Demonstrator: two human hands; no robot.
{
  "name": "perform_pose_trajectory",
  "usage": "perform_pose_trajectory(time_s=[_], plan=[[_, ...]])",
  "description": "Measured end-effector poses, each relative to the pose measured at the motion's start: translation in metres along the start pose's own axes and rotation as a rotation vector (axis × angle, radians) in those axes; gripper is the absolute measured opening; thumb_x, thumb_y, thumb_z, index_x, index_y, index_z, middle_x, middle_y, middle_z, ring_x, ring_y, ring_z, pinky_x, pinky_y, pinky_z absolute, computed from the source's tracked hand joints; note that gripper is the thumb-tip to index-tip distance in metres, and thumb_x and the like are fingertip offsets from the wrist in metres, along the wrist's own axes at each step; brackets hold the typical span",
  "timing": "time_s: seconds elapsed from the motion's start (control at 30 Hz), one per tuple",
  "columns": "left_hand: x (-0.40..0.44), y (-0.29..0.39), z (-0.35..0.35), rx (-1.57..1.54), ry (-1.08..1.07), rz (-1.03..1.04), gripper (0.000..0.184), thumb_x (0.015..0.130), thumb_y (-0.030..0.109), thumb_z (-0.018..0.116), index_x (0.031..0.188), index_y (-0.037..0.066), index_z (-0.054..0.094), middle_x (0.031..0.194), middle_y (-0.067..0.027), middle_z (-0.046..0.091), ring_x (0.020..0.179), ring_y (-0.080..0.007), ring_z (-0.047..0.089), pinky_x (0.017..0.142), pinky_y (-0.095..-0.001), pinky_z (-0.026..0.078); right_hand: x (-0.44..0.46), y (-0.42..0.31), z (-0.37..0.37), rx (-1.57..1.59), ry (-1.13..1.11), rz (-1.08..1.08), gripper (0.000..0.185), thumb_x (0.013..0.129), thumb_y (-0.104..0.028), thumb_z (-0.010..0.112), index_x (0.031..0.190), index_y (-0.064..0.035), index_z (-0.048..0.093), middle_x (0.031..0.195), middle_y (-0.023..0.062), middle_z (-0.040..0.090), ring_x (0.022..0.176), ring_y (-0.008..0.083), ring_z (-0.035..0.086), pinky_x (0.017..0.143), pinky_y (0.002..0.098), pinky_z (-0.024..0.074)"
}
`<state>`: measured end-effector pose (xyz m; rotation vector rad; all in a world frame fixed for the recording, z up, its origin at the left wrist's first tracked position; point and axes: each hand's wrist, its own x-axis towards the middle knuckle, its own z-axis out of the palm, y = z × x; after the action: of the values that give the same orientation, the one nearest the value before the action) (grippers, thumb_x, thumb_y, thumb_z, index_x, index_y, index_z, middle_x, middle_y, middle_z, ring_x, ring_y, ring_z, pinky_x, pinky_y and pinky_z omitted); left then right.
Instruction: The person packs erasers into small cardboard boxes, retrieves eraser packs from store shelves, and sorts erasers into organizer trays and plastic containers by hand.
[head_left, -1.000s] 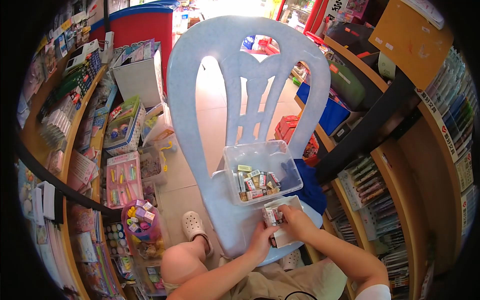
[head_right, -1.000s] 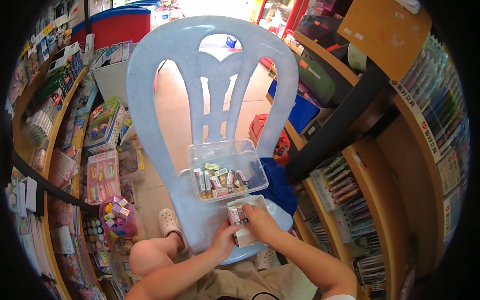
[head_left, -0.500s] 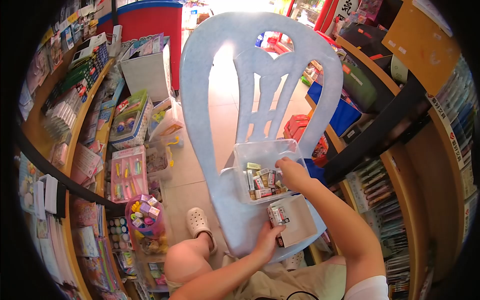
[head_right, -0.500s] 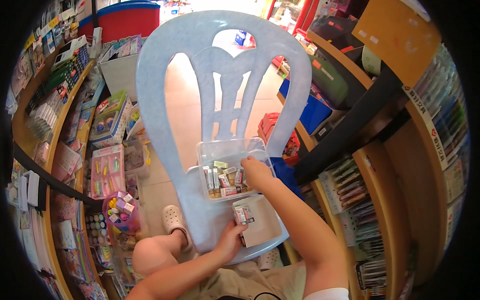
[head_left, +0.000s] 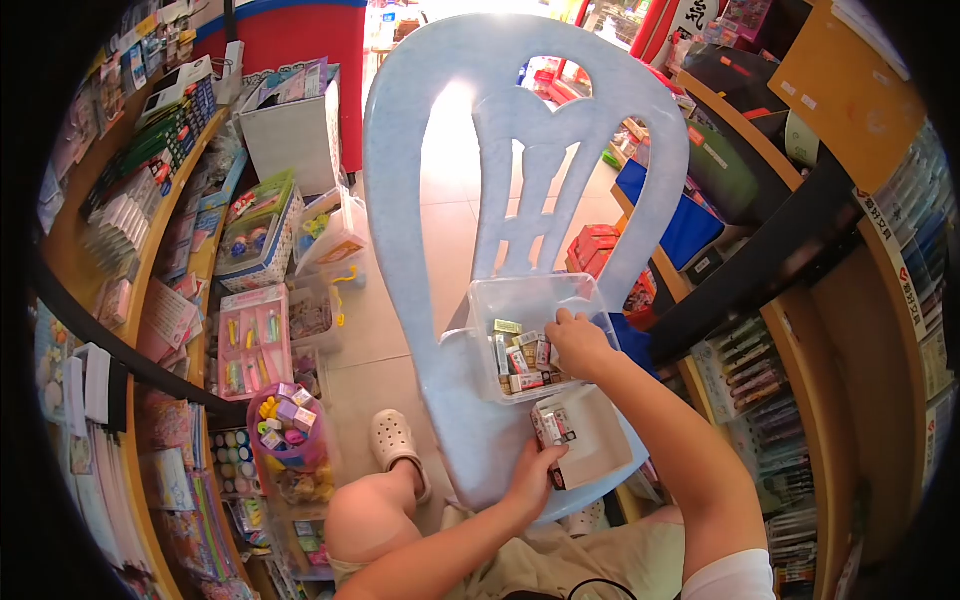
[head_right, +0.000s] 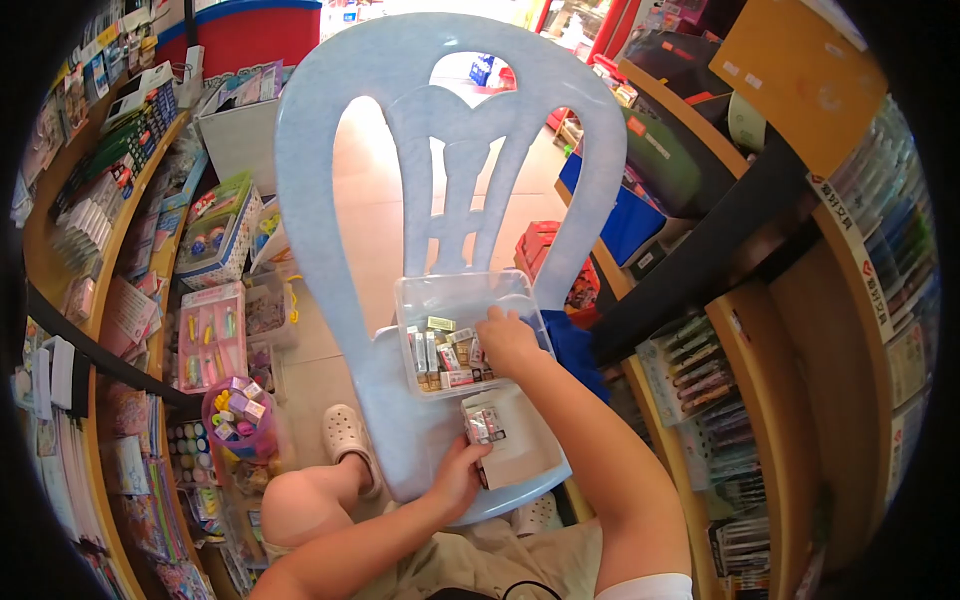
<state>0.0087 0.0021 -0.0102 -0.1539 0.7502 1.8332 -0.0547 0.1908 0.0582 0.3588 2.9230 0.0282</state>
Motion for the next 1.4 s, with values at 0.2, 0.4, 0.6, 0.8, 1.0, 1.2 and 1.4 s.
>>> perform_pose_trajectory(time_s=[0.2, 0.4, 0.6, 0.8, 1.0, 1.2, 1.4], plan=[[-0.004, 0.003, 0.004, 0.002, -0.018, 0.013, 0.041, 0.078, 0.012, 0.056, 0.113, -0.003, 0.042, 0.106, -0.0116, 0.053, 0.097, -0.0194, 0.053, 0.085, -0.0316, 0.042, -0.013, 0.001, -0.01, 0.333, 0.327, 0.079, 0.026, 0.07, -0.002, 0.064, 0.094, -0.0029, 0.052, 0.096, 0.0139, 0.051, 0.076, 0.0278, 0.06, 0.068, 0.0361, 0.049], [-0.004, 0.001, 0.006, 0.022, -0.017, 0.007, 0.042, 0.078, 0.012, 0.057, 0.115, -0.002, 0.041, 0.106, -0.0109, 0.053, 0.096, -0.0185, 0.053, 0.082, -0.0309, 0.044, -0.083, -0.016, -0.076, 0.821, 0.405, 0.126, 0.021, 0.074, -0.002, 0.064, 0.091, -0.0021, 0.051, 0.084, 0.0073, 0.053, 0.068, 0.0141, 0.058, 0.059, 0.0256, 0.048], [-0.001, -0.005, 0.003, 0.096, -0.013, 0.011, 0.044, 0.079, 0.013, 0.055, 0.118, 0.003, 0.039, 0.108, -0.0087, 0.052, 0.098, -0.0194, 0.052, 0.082, -0.0345, 0.044, -0.126, -0.03, -0.014, 0.61, 0.175, 0.098, 0.022, 0.071, -0.005, 0.067, 0.09, -0.0007, 0.055, 0.085, 0.013, 0.056, 0.075, 0.0225, 0.062, 0.062, 0.0316, 0.0498], [0.001, -0.001, -0.002, 0.064, -0.054, -0.004, 0.042, 0.08, 0.014, 0.054, 0.118, 0.004, 0.04, 0.11, -0.0082, 0.053, 0.101, -0.0195, 0.053, 0.083, -0.0366, 0.045, -0.115, -0.038, 0.024, 0.647, 0.33, 0.15, 0.029, 0.07, -0.004, 0.067, 0.095, -0.0004, 0.054, 0.087, 0.0151, 0.057, 0.078, 0.0287, 0.061, 0.066, 0.034, 0.0502], [0.002, -0.002, 0.0, 0.03, -0.031, -0.008, 0.039, 0.08, 0.012, 0.055, 0.116, 0.004, 0.042, 0.106, -0.0071, 0.055, 0.096, -0.0178, 0.054, 0.081, -0.0336, 0.045, -0.138, -0.033, 0.009, 0.663, 0.047, 0.144, 0.036, 0.069, -0.008, 0.068, 0.101, -0.0013, 0.053, 0.089, 0.0174, 0.061, 0.074, 0.0291, 0.062, 0.065, 0.0348, 0.0496], [-0.001, -0.002, 0.0, 0.091, -0.032, 0.006, 0.04, 0.079, 0.011, 0.056, 0.115, 0.002, 0.043, 0.105, -0.0084, 0.054, 0.095, -0.0174, 0.053, 0.081, -0.0314, 0.044, -0.133, -0.04, 0.005, 0.429, 0.139, 0.124, 0.034, 0.07, -0.013, 0.069, 0.1, -0.0045, 0.055, 0.08, 0.0143, 0.063, 0.07, 0.0278, 0.062, 0.061, 0.0359, 0.0483], [-0.003, -0.003, 0.006, 0.044, 0.012, 0.039, 0.04, 0.079, 0.01, 0.057, 0.115, -0.002, 0.043, 0.106, -0.0113, 0.055, 0.094, -0.0182, 0.054, 0.082, -0.03, 0.043, -0.095, -0.023, -0.044, 0.528, 0.362, 0.085, 0.02, 0.075, -0.006, 0.062, 0.093, -0.0028, 0.057, 0.072, 0.0137, 0.062, 0.061, 0.0273, 0.061, 0.056, 0.0325, 0.0474]])
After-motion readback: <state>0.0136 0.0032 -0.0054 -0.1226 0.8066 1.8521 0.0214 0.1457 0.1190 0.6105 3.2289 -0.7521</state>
